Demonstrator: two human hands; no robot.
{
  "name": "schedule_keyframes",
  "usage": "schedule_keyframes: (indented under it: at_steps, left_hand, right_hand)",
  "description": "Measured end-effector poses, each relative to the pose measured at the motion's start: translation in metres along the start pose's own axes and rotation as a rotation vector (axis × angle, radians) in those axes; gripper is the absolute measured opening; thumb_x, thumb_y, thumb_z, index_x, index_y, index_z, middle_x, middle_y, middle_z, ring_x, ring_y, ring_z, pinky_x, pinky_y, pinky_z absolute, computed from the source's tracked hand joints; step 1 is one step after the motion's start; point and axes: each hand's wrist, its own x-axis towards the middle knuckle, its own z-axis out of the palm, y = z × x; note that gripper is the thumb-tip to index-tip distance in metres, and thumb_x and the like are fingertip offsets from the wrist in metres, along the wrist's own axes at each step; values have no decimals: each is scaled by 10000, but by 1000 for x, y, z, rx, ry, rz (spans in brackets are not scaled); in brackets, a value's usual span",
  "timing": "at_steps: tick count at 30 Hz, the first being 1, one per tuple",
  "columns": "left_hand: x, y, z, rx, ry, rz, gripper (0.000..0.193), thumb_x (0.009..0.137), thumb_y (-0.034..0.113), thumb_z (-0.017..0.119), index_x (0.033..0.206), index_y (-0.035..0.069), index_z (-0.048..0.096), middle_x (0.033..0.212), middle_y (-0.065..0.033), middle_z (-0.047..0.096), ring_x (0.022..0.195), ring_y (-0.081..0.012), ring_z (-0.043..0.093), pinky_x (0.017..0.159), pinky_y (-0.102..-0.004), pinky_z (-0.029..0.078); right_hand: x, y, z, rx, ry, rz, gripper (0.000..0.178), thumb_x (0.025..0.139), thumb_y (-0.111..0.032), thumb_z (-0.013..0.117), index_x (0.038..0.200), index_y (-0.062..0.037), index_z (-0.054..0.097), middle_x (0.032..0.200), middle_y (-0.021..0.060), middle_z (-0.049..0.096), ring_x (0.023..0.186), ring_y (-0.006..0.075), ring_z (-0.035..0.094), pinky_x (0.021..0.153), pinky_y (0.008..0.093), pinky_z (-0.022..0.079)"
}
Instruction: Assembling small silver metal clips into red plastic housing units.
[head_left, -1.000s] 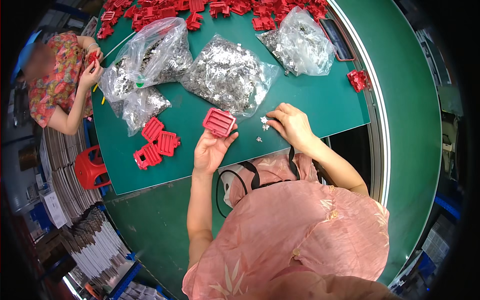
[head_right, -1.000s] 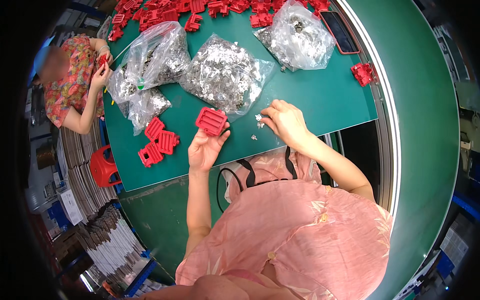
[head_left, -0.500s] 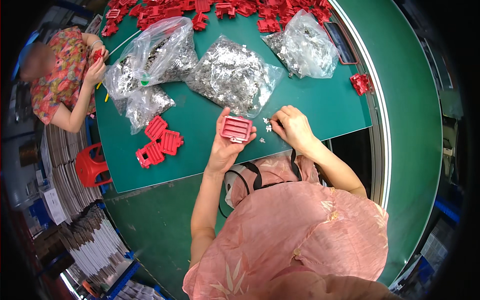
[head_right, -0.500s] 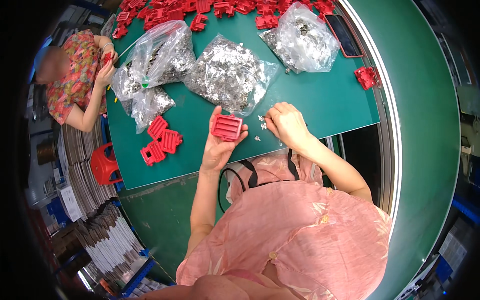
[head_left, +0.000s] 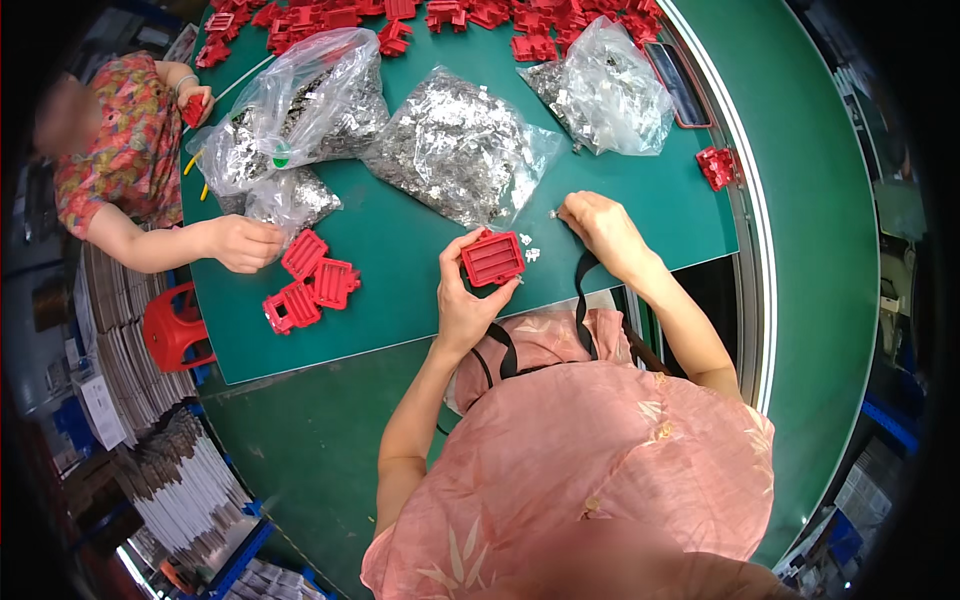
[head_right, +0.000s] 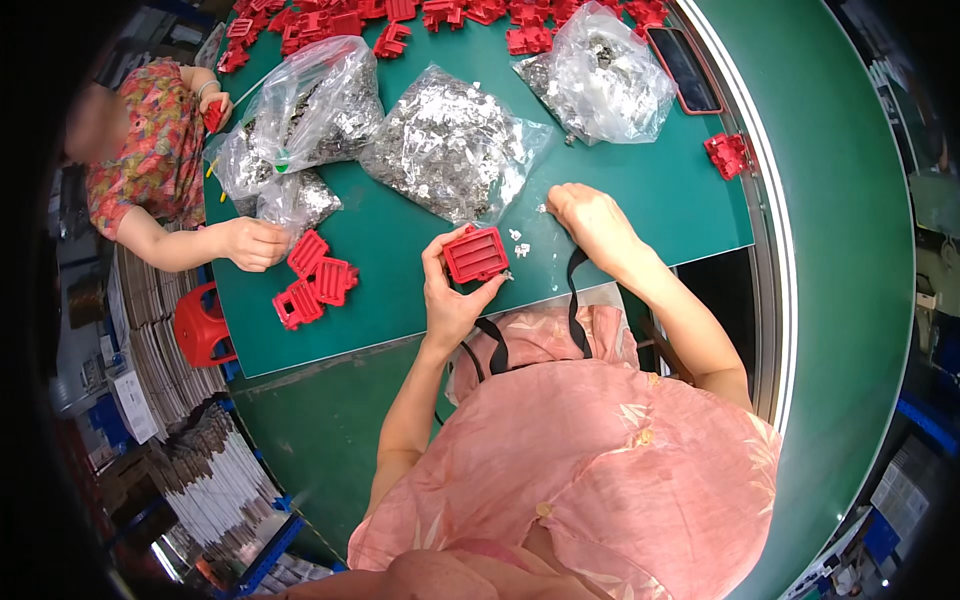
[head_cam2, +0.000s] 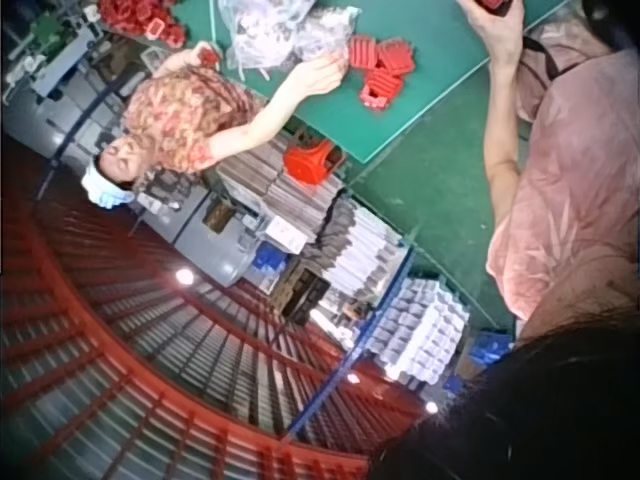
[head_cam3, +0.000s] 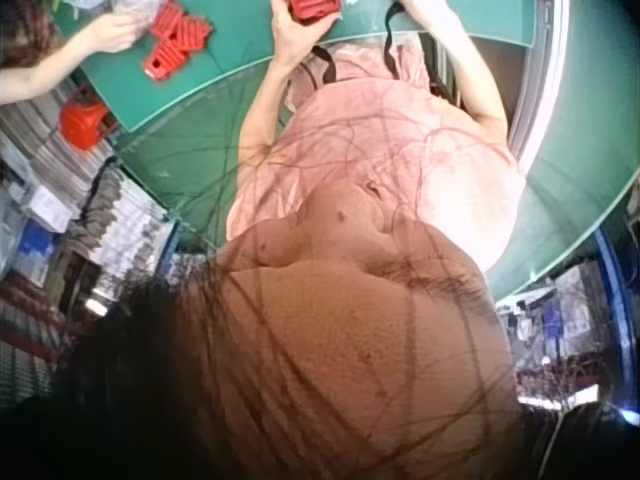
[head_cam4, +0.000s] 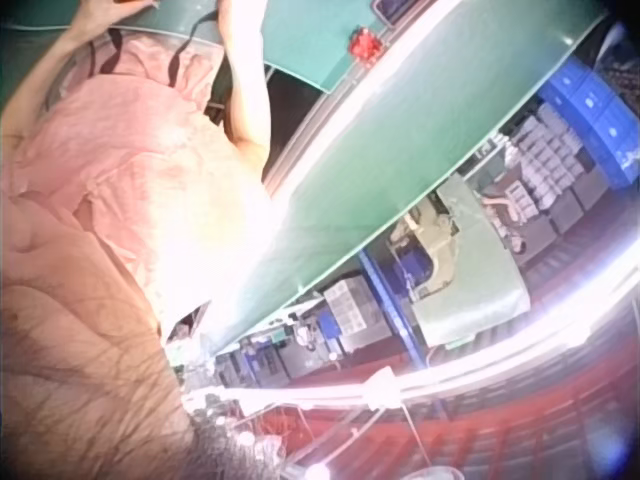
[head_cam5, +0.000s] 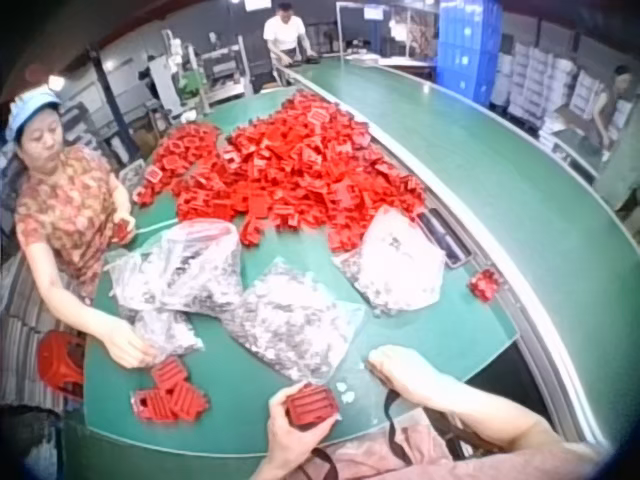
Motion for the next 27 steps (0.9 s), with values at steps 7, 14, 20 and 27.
schedule_keyframes:
  at_steps: [7,14,20,27]
  left_hand:
    - [-5,-2,7,-55,39,-43,817,761,-16,863,1414,25,373,1411,-186,538,1262,-249,592,1052,-379,531]
    - [-7,-4,18,-104,59,17,835,743,12,885,1407,34,380,1424,-190,523,1259,-272,599,1039,-390,536]
    - [-6,2,23,-15,164,94,770,709,104,940,1278,58,423,1352,-195,555,1172,-294,631,972,-401,542]
    - [-6,-7,26,88,244,204,735,717,143,945,1229,62,423,1318,-211,558,1161,-342,625,977,-418,525]
  right_hand:
    - [0,7,-11,428,-19,485,121,932,-98,748,1000,2,752,835,46,744,652,76,645,601,261,531]
    - [-7,-6,-2,876,81,528,143,955,-84,733,1038,33,739,880,77,749,767,106,692,710,261,569]
    - [-4,-22,-4,977,-28,549,171,941,-51,735,1081,48,732,942,91,752,817,117,702,792,261,583]
    - [-4,-39,-4,1074,-108,502,187,934,-21,729,1105,52,708,1003,56,716,905,118,701,835,265,590]
